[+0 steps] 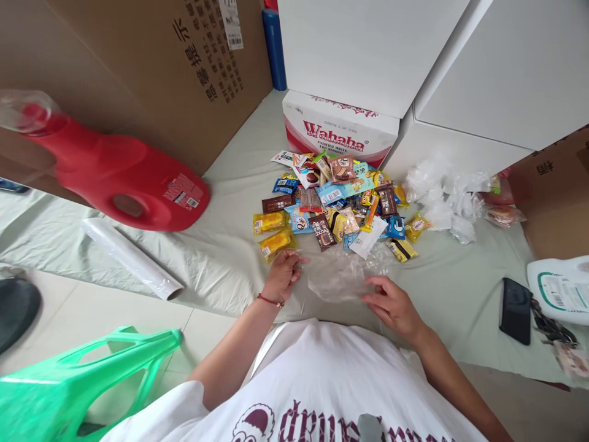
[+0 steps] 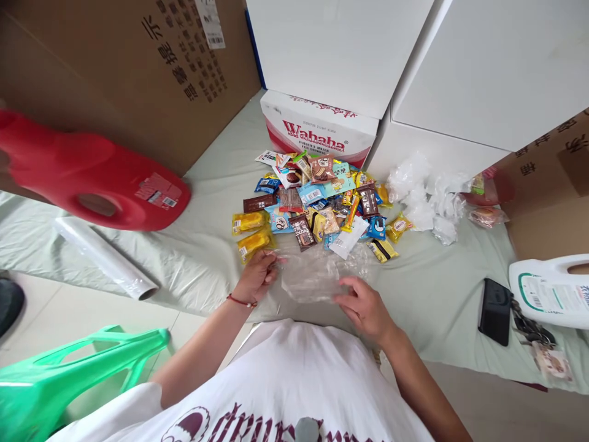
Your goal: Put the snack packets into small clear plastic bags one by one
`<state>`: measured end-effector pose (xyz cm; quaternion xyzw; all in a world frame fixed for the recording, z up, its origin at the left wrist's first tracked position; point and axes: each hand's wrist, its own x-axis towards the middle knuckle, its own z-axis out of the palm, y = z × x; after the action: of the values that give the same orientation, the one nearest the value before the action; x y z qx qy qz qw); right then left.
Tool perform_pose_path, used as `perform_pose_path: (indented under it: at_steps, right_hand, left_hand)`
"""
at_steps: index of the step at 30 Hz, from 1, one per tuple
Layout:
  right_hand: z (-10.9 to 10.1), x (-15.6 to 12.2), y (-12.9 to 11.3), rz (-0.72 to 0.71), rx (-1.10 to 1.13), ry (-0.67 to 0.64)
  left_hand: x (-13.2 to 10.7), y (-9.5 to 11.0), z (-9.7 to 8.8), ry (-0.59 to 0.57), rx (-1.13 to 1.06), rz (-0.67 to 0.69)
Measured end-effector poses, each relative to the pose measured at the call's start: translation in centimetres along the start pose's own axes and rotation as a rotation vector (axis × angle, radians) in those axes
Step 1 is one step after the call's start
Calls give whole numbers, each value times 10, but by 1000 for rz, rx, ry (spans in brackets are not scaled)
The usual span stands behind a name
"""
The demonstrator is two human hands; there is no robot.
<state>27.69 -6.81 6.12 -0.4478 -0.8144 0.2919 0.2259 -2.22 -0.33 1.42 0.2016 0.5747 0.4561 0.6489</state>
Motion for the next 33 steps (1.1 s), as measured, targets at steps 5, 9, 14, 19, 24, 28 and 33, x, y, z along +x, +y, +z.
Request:
perform_pose_path:
  at_steps: [5,9,14,19,24,28,33]
  right_hand:
    - [-19,-63,9,226,121,-151]
    - [-33,-49,23,561,214,118]
    - [-11,6,39,652,-17,104]
    - [18,25,46,524,49,129]
    - [7,6,54,502,104,288]
    - [-2,-22,65,621,127,422]
    - [3,-46,67,692,55,381]
  left_hand:
    - [-20,-7,-7,18,92,0]
    - [-44,-10,-7,109,410,126]
    - [-85,6,6,442,1086,857]
    - [-97,14,61,-223,1420,1338]
    - [-61,-1,98,-426,1803,1001]
    - [-48,-19,92,-220,1782,785]
    - [-37,-41,86,-116,1564,690]
